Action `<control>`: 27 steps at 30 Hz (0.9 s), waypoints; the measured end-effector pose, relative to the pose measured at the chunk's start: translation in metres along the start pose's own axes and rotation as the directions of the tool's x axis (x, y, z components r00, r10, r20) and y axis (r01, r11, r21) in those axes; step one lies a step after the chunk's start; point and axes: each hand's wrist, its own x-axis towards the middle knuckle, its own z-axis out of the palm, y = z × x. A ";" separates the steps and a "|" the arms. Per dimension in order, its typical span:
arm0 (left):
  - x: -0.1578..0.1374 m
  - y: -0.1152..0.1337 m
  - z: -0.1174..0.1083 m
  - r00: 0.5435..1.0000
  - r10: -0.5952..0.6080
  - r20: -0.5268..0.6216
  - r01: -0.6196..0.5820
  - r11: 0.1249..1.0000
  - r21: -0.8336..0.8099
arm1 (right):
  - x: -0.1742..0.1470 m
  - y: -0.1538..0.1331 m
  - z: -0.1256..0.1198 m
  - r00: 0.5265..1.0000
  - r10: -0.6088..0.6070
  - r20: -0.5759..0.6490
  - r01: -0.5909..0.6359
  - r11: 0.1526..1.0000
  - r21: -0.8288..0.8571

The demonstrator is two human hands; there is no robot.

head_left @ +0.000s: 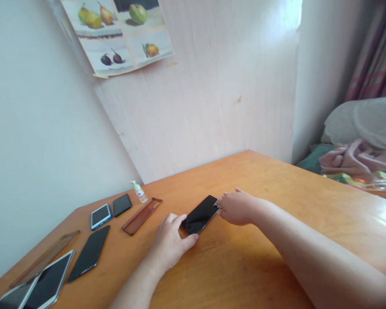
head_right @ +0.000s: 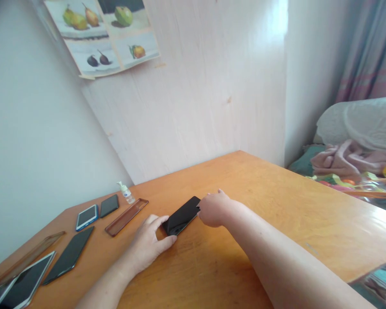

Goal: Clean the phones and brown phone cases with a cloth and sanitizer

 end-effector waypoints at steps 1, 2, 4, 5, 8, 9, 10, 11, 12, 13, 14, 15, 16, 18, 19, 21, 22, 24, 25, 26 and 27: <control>0.000 0.001 0.000 1.000 -0.005 0.003 0.005 1.000 0.007 | -0.003 -0.009 0.002 0.999 -0.036 -0.015 0.035 0.999 -0.018; -0.001 0.002 0.000 1.000 -0.010 0.005 0.010 1.000 0.013 | -0.007 -0.019 0.005 0.995 -0.092 -0.027 0.091 0.995 -0.035; -0.002 0.003 0.000 1.000 -0.019 0.000 0.019 1.000 0.021 | -0.014 -0.034 0.010 0.964 -0.263 -0.035 0.260 0.963 -0.065; -0.002 0.003 0.000 1.000 -0.023 -0.006 0.023 0.999 0.024 | -0.016 -0.038 0.013 0.940 -0.339 -0.036 0.336 0.939 -0.070; -0.004 0.004 0.001 1.000 -0.027 -0.016 0.027 0.999 0.036 | -0.014 -0.032 0.017 0.928 -0.370 -0.051 0.366 0.928 -0.065; -0.004 0.004 0.001 1.000 -0.024 -0.020 0.024 0.999 0.039 | -0.010 -0.025 0.018 0.947 -0.315 -0.061 0.310 0.948 -0.074; -0.004 0.004 0.001 0.999 -0.020 -0.025 0.021 0.999 0.042 | -0.006 -0.018 0.019 0.967 -0.246 -0.069 0.239 0.967 -0.093; -0.004 0.005 0.002 0.999 -0.018 -0.031 0.019 0.999 0.043 | -0.002 -0.013 0.019 0.981 -0.179 -0.072 0.170 0.978 -0.120; -0.004 0.005 0.002 0.999 -0.017 -0.038 0.019 0.999 0.044 | 0.001 -0.009 0.020 0.989 -0.130 -0.074 0.118 0.982 -0.146; -0.005 0.005 0.002 0.999 -0.017 -0.043 0.019 0.999 0.044 | 0.002 -0.009 0.021 0.992 -0.099 -0.079 0.085 0.983 -0.163; -0.005 0.006 0.002 0.999 -0.019 -0.046 0.021 0.999 0.043 | 0.002 -0.012 0.022 0.992 -0.095 -0.084 0.079 0.982 -0.170; -0.005 0.006 0.002 0.999 -0.020 -0.048 0.022 0.999 0.041 | 0.000 -0.019 0.023 0.989 -0.118 -0.088 0.103 0.981 -0.166; -0.005 0.006 0.002 0.999 -0.020 -0.050 0.022 0.999 0.039 | -0.003 -0.027 0.024 0.982 -0.166 -0.091 0.151 0.977 -0.151; -0.005 0.006 0.003 0.998 -0.022 -0.058 0.024 0.999 0.036 | -0.012 -0.042 0.026 0.948 -0.306 -0.084 0.297 0.949 -0.102; -0.005 0.006 0.003 0.998 -0.022 -0.063 0.024 0.999 0.034 | -0.015 -0.047 0.026 0.928 -0.365 -0.072 0.360 0.930 -0.077; -0.006 0.006 0.005 0.997 -0.022 -0.075 0.024 0.999 0.030 | -0.016 -0.046 0.026 0.912 -0.408 -0.051 0.403 0.912 -0.079; -0.006 0.005 0.005 0.996 -0.022 -0.081 0.024 0.999 0.029 | -0.014 -0.040 0.026 0.923 -0.383 -0.042 0.377 0.920 -0.109; -0.006 0.005 0.007 0.996 -0.021 -0.092 0.023 0.999 0.026 | -0.006 -0.025 0.025 0.957 -0.288 -0.036 0.275 0.939 -0.205; -0.006 0.005 0.007 0.995 -0.020 -0.096 0.023 0.999 0.024 | -0.003 -0.019 0.024 0.966 -0.256 -0.028 0.241 0.937 -0.252; -0.006 0.005 0.007 0.995 -0.021 -0.099 0.023 1.000 0.021 | 0.000 -0.015 0.025 0.972 -0.233 -0.026 0.216 0.934 -0.285; -0.006 0.005 0.008 0.995 -0.021 -0.099 0.023 1.000 0.017 | 0.002 -0.014 0.026 0.973 -0.231 -0.029 0.212 0.930 -0.299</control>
